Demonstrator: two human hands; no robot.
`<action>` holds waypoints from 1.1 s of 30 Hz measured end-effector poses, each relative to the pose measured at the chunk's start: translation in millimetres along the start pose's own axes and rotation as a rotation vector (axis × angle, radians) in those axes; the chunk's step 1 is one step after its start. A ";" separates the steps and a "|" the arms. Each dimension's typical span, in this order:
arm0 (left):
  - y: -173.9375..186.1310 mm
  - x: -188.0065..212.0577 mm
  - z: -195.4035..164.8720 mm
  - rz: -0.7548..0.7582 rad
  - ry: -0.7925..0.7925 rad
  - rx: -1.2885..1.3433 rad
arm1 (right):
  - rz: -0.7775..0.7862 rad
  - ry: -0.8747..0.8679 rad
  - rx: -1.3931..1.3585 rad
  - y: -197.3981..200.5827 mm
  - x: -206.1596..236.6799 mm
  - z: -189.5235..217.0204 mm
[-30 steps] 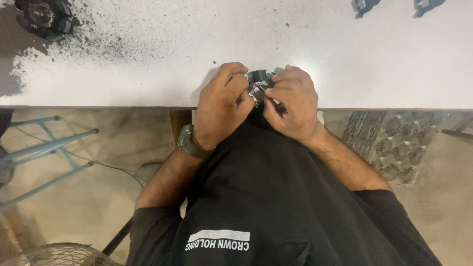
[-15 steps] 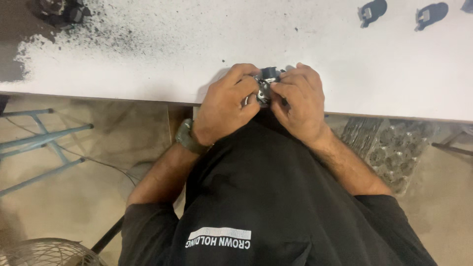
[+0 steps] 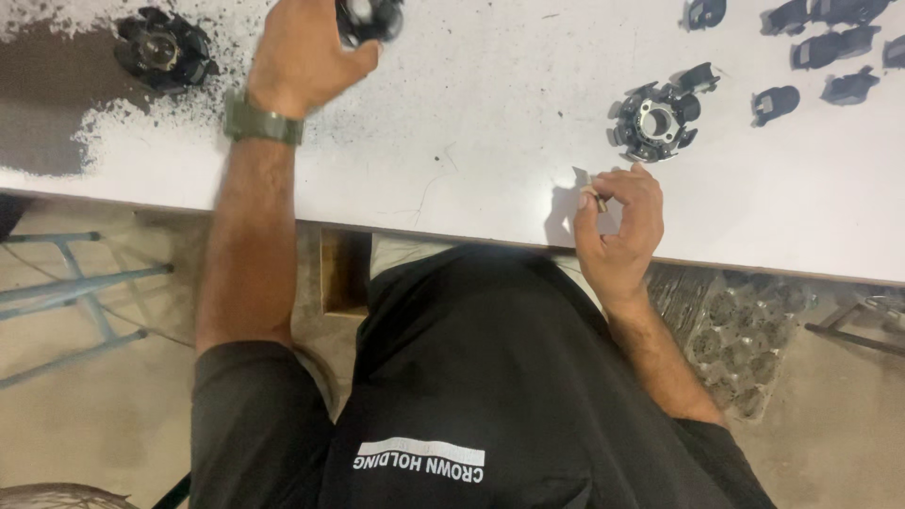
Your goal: The person sits at a white workbench and assembles small black plastic electrical components, fitting pieces together by hand and using a small blade to trim or adjust parts. They work through a pile of components one at a time, setting finished assemblies aside on the bench.
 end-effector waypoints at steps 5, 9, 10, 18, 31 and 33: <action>-24.2 25.2 -41.8 -0.240 -0.153 -0.333 | -0.013 -0.039 -0.067 1.5 0.8 -6.9; -70.4 36.4 -74.6 -0.041 -0.074 0.146 | -0.011 -0.077 -0.119 1.0 3.7 -10.0; -73.3 46.8 -93.5 -0.072 -0.114 0.162 | -0.014 -0.076 -0.123 1.8 4.0 -10.7; -59.1 108.3 -160.9 -0.290 -0.186 0.190 | -0.028 -0.112 -0.214 7.7 14.9 -15.9; -66.9 75.7 -152.8 -0.129 -0.065 0.299 | 0.103 -0.004 0.025 -31.5 -1.0 18.2; -69.1 81.3 -149.8 -0.154 -0.037 0.310 | 0.106 0.022 0.046 -34.8 -1.3 20.6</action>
Point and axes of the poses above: each hand's wrist, its own x-axis away from the middle knuckle, its own y-axis out of the back of the hand, z = x × y, the point moved 8 cm from there along -x, towards the middle knuckle, and after that the axes turned 6 degrees about -x, right-handed, at the moved point
